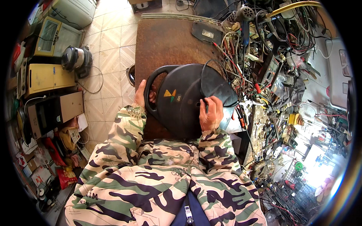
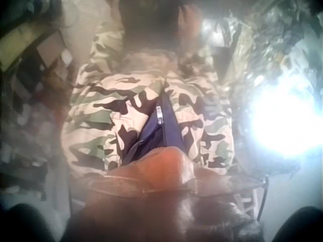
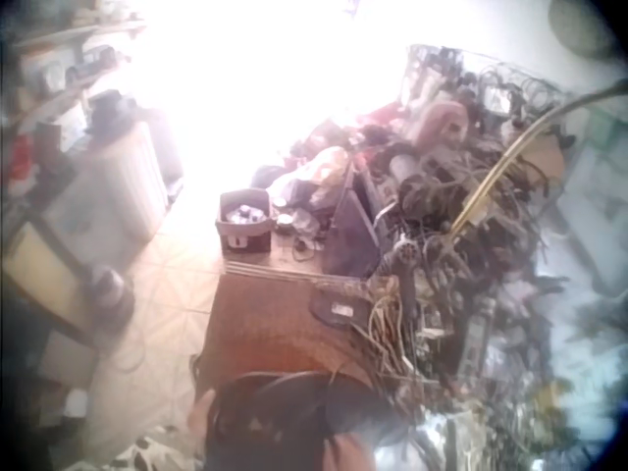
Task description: The person disassembles a black electric kettle on a cluttered workbench. They use a screwdriver to remove screws from the base, then pry open the plastic casing with a hammer to access the internal wiring and heating element.
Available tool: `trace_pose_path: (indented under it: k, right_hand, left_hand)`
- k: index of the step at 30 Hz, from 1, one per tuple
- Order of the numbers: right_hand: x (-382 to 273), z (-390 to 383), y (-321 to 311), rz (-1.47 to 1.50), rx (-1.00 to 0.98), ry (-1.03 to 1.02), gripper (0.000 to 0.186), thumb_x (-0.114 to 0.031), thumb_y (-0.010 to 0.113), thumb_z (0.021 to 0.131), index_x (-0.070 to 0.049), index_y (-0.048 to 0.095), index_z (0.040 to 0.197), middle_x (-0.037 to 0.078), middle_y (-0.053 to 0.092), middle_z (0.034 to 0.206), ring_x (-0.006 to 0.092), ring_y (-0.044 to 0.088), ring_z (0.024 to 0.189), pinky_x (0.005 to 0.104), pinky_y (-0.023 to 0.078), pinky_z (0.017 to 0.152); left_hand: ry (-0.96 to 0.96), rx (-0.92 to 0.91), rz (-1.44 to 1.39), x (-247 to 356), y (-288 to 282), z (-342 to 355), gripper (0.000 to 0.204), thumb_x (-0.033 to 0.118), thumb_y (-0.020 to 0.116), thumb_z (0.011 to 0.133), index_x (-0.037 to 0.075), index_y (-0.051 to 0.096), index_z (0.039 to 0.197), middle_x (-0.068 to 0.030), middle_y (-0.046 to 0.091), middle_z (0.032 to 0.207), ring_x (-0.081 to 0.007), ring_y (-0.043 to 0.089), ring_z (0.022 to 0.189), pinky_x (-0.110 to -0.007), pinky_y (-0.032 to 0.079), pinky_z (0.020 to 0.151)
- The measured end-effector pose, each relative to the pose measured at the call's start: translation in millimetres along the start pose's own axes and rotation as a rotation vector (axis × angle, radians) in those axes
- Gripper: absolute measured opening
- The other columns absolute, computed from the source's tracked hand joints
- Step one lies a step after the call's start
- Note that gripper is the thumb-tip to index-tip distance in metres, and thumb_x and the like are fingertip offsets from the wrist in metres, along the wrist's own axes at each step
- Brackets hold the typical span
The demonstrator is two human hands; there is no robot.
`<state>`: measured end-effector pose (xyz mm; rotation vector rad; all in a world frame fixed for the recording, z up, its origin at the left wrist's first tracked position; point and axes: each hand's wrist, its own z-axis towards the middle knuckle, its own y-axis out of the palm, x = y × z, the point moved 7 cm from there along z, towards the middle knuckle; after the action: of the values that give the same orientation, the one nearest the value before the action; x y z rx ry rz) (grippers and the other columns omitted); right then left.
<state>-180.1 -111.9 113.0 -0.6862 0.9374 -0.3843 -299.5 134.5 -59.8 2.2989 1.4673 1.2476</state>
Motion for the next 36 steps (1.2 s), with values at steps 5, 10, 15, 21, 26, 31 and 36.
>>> trace_pose_path:
  k: [5, 10, 15, 21, 26, 31, 36]
  right_hand:
    - [-2, -13, 0, 0.031, -0.060, 0.001, 0.021, 0.001, 0.081, 0.076, -0.002, 0.067, 0.091, 0.013, 0.067, 0.096, 0.0324, 0.065, 0.085, 0.0399, 0.054, 0.073]
    - [0, -21, 4, 0.022, -0.046, 0.029, 0.020, 0.002, 0.082, 0.076, -0.002, 0.068, 0.090, 0.013, 0.068, 0.096, 0.0300, 0.067, 0.085, 0.0363, 0.055, 0.073]
    - [-2, -21, 7, 0.033, -0.054, -0.026, 0.019, 0.002, 0.082, 0.076, -0.001, 0.068, 0.088, 0.013, 0.067, 0.097, 0.0297, 0.066, 0.082, 0.0352, 0.055, 0.069]
    - [-1, -24, 8, 0.054, -0.057, -0.022, 0.019, 0.002, 0.082, 0.076, -0.001, 0.068, 0.089, 0.013, 0.067, 0.096, 0.0293, 0.066, 0.080, 0.0342, 0.054, 0.067]
    - [-4, -20, 9, 0.034, -0.124, -0.025, 0.017, 0.000, 0.082, 0.078, 0.000, 0.069, 0.089, 0.014, 0.067, 0.099, 0.0304, 0.065, 0.084, 0.0363, 0.054, 0.072]
    - [-4, -22, 3, 0.021, -0.254, -0.036, 0.011, -0.006, 0.077, 0.082, -0.001, 0.071, 0.090, 0.015, 0.065, 0.106, 0.0338, 0.063, 0.088, 0.0412, 0.052, 0.078]
    - [-11, 42, 2, 0.154, -0.154, 0.038, 0.034, -0.013, 0.070, 0.088, 0.001, 0.063, 0.119, 0.021, 0.062, 0.122, 0.0388, 0.062, 0.111, 0.0455, 0.050, 0.096]
  left_hand:
    - [0.005, -0.007, 0.033, 4, 6, -3, 0.060, 0.063, 0.049, 0.098, 0.006, 0.062, 0.088, 0.0004, 0.041, 0.053, -0.0141, 0.043, 0.046, -0.030, 0.038, 0.046]
    - [-0.022, -0.053, -0.022, -1, 5, 2, 0.061, 0.064, 0.049, 0.097, 0.006, 0.063, 0.088, 0.0007, 0.040, 0.054, -0.0140, 0.042, 0.046, -0.030, 0.038, 0.046]
    - [-0.034, -0.025, -0.025, -1, 2, -1, 0.062, 0.065, 0.050, 0.097, 0.005, 0.063, 0.089, -0.0002, 0.040, 0.053, -0.0151, 0.043, 0.047, -0.031, 0.038, 0.047]
    - [-0.019, -0.073, -0.032, -2, 3, 2, 0.062, 0.065, 0.050, 0.097, 0.005, 0.064, 0.089, 0.0000, 0.041, 0.052, -0.0151, 0.044, 0.046, -0.031, 0.039, 0.046]
    - [-0.021, -0.061, -0.039, -4, 0, 2, 0.061, 0.064, 0.050, 0.097, 0.005, 0.064, 0.089, 0.0003, 0.041, 0.053, -0.0145, 0.043, 0.046, -0.030, 0.039, 0.046]
    - [-0.022, -0.055, -0.038, -4, 0, 2, 0.062, 0.064, 0.050, 0.097, 0.005, 0.064, 0.091, 0.0002, 0.041, 0.053, -0.0145, 0.043, 0.046, -0.030, 0.039, 0.047]
    - [-0.009, -0.082, -0.043, -4, -4, 4, 0.062, 0.064, 0.050, 0.098, 0.004, 0.064, 0.093, 0.0002, 0.042, 0.053, -0.0139, 0.043, 0.046, -0.030, 0.039, 0.047]
